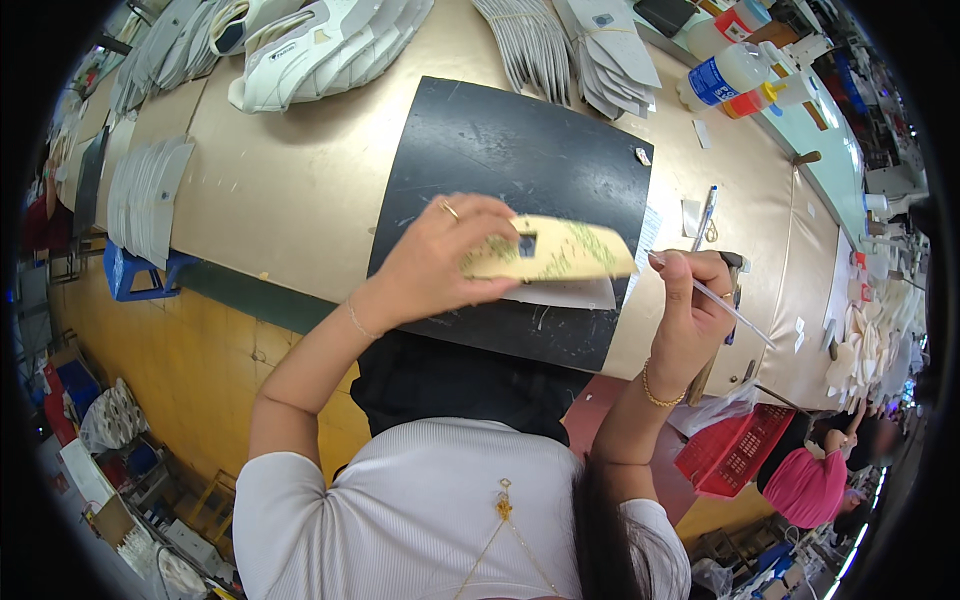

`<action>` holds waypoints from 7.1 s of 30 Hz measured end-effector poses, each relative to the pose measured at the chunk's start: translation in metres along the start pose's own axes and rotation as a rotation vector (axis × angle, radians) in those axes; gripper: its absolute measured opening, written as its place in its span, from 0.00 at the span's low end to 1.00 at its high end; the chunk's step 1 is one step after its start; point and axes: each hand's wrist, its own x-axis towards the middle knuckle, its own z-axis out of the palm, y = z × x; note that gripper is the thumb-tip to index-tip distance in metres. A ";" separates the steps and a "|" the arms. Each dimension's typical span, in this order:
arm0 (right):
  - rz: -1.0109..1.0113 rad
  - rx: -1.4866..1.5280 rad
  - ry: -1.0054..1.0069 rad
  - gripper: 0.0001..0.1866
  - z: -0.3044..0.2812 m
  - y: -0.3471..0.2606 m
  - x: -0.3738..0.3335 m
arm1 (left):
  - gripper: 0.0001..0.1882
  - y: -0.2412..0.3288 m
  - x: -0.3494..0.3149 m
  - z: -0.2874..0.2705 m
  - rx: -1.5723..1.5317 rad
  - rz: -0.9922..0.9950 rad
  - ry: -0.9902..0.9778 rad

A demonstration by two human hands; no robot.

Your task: The person uses a small template and a pen to mark a series of white fabric pieces on a black cutting mat. They repeatedly place the template, trace or mark the fabric, then set the marked piece aside and pick up the next one from a nearby stack.

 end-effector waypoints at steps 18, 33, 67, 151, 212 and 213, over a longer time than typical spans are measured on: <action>0.038 0.166 0.042 0.07 0.000 0.015 -0.007 | 0.19 -0.017 0.012 -0.029 0.059 -0.098 0.049; 0.040 0.117 -0.048 0.07 0.001 0.021 -0.013 | 0.19 0.011 -0.018 0.010 0.151 0.096 -0.069; -0.330 -0.483 -0.492 0.07 0.063 0.024 0.002 | 0.14 0.014 -0.015 0.007 0.298 0.148 -0.120; -0.260 -0.561 -0.464 0.08 0.063 0.016 -0.001 | 0.17 0.004 -0.020 0.011 0.142 0.128 -0.086; -0.142 -0.414 -0.369 0.07 0.054 0.013 -0.012 | 0.18 0.003 -0.024 0.017 0.144 0.096 -0.055; -0.155 -0.442 -0.385 0.07 0.056 0.014 -0.012 | 0.18 0.004 -0.024 0.018 0.152 0.097 -0.057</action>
